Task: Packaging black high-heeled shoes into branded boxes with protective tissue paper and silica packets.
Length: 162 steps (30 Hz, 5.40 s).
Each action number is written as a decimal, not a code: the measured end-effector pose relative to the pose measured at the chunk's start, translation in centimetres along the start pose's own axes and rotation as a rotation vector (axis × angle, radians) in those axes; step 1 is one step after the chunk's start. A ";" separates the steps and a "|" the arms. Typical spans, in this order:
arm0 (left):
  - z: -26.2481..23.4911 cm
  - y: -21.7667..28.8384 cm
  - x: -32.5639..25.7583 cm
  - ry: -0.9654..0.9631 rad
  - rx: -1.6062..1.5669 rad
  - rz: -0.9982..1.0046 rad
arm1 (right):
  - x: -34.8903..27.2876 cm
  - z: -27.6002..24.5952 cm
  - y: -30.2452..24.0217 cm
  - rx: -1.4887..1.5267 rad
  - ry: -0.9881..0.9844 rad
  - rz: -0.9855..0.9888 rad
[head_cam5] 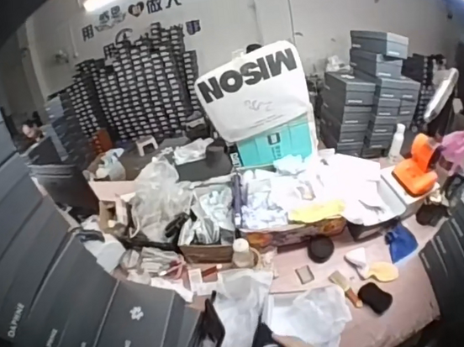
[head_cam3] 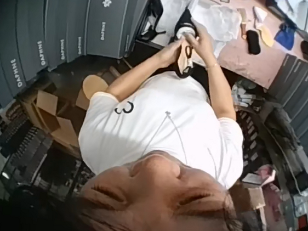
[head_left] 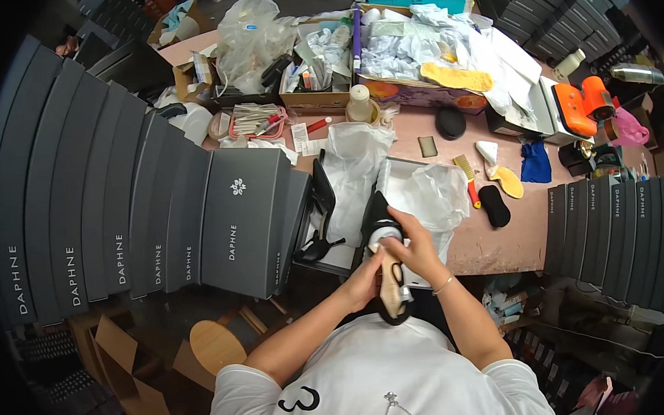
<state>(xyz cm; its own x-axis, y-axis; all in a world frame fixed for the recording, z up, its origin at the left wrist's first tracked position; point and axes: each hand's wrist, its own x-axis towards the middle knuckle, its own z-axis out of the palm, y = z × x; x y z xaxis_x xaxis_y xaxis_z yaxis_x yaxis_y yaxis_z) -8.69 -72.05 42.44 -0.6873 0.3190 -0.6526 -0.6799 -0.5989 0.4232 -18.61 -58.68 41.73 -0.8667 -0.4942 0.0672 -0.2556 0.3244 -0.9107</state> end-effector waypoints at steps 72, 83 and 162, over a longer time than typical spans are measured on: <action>1.4 5.0 -4.3 -0.007 0.108 0.284 | -7.0 -1.6 -1.8 1.736 -0.253 0.437; 5.1 2.6 3.0 -0.005 -0.087 0.217 | -3.2 -3.4 -1.4 0.603 -0.176 0.336; 10.2 12.0 3.0 -0.235 2.117 0.871 | -15.9 -9.1 -4.2 1.730 0.000 -0.029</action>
<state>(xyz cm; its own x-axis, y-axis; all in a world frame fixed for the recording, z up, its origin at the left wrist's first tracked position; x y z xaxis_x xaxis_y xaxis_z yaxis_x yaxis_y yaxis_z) -21.47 -70.76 51.98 -0.7641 0.6448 -0.0198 0.5845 0.7051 0.4015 -7.65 -44.77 48.16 -0.8704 -0.4841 0.0901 0.4494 -0.8558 -0.2563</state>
